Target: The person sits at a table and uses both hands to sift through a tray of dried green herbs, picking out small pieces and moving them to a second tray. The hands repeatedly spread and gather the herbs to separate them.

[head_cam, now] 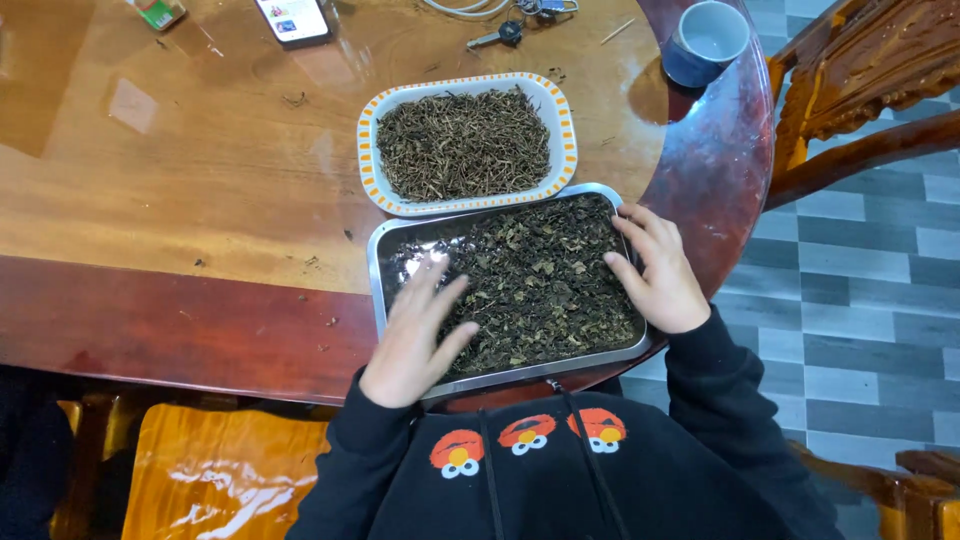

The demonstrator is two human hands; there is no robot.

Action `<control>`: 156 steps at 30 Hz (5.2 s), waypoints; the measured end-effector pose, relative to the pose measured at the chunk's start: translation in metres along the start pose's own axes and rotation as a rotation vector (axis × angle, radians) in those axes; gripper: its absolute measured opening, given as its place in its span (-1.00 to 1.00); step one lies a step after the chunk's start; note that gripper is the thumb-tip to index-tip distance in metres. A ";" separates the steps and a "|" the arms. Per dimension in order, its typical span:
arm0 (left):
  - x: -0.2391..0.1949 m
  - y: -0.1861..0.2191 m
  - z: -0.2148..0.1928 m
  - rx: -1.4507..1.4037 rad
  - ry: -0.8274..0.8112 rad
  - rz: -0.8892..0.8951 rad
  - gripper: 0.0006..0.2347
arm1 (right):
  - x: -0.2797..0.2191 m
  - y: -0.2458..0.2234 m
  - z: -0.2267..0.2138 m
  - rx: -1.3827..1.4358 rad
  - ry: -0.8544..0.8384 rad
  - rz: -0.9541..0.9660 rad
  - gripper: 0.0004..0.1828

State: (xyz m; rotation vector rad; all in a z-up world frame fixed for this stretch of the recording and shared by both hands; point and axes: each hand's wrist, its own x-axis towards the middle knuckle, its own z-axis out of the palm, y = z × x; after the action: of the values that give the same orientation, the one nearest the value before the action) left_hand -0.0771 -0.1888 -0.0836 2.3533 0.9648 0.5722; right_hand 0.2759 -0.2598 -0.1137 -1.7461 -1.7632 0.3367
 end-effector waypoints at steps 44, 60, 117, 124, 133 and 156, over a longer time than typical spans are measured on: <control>0.044 0.004 0.023 0.126 -0.230 -0.228 -0.16 | 0.054 -0.037 0.006 -0.311 -0.327 -0.325 -0.16; 0.072 -0.013 0.047 0.275 -0.249 -0.104 0.17 | 0.071 -0.039 0.062 -0.193 -0.549 -0.417 0.14; 0.008 -0.008 0.017 -0.160 0.290 0.139 -0.41 | 0.005 -0.128 0.034 0.264 -0.376 -0.497 -0.71; 0.005 -0.023 -0.010 0.121 0.550 0.084 -0.49 | 0.001 -0.124 0.034 0.261 -0.384 -0.474 -0.70; -0.026 -0.064 0.011 0.120 0.217 -0.436 -0.49 | 0.001 -0.122 0.039 0.244 -0.390 -0.487 -0.70; -0.051 -0.057 0.008 0.096 0.143 -0.316 -0.47 | -0.009 -0.113 0.006 0.155 -0.276 -0.479 -0.66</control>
State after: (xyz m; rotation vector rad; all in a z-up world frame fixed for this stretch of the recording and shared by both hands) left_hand -0.1353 -0.1935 -0.1335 2.1998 1.4248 0.5832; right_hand 0.1812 -0.2777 -0.0544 -1.1622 -2.2156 0.5063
